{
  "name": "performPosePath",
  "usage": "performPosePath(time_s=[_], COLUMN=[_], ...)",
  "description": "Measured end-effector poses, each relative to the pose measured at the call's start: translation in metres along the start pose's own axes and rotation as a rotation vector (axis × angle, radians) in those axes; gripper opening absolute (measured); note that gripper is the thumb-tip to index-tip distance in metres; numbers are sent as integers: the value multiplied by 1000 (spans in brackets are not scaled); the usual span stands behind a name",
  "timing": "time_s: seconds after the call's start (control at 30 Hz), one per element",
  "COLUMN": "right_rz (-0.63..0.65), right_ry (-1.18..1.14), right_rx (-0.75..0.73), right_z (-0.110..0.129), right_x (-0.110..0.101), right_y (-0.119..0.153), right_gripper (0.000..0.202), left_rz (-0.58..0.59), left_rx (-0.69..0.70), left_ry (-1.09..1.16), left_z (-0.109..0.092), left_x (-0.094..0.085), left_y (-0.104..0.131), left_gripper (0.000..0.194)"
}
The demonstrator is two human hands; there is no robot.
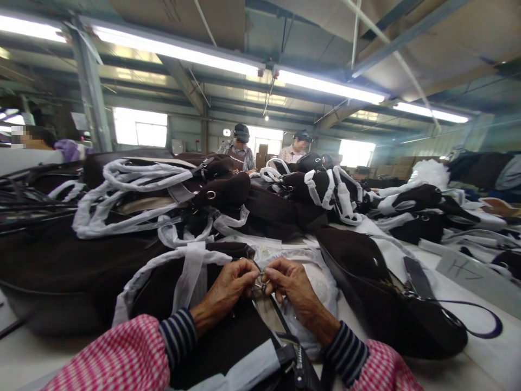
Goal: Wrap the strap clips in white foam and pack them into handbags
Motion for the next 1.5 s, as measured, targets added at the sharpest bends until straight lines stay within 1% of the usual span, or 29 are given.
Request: performPosePath(time_s=[0.23,0.77,1.03,1.17,1.33,1.5], right_rz=[-19,-38,-44,-29,-7,19], right_ry=[-18,-16,28,72,96,111], right_rx=[17,10,-11,-14,-25,-39], right_z=[-1,-3,-1,-4,-10,-10], right_x=[0,1,3,3,3,6], right_y=[0,0,0,-1,-5,-6], right_gripper=[42,41,39,39,39,36], left_rz=[-39,-77,-65,-61,-42,-18], left_rx=[-40,-39,-45,-29,-2,11], left_ry=[87,83,66,38,0,5], left_z=[6,0,2,3,4,3], left_x=[2,5,5,4,4,3], left_y=[-2,0,0,0,-1,0], left_gripper=[43,42,40,39,45,47])
Point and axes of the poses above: each hand's wrist, its own y-axis away from the middle knuckle, its own x-axis out of the palm, z = x × y, the point moved 3 cm from there along -y, towards the middle knuckle, and after that the axes turned 8 degrees about y, right-handed, at the moved point
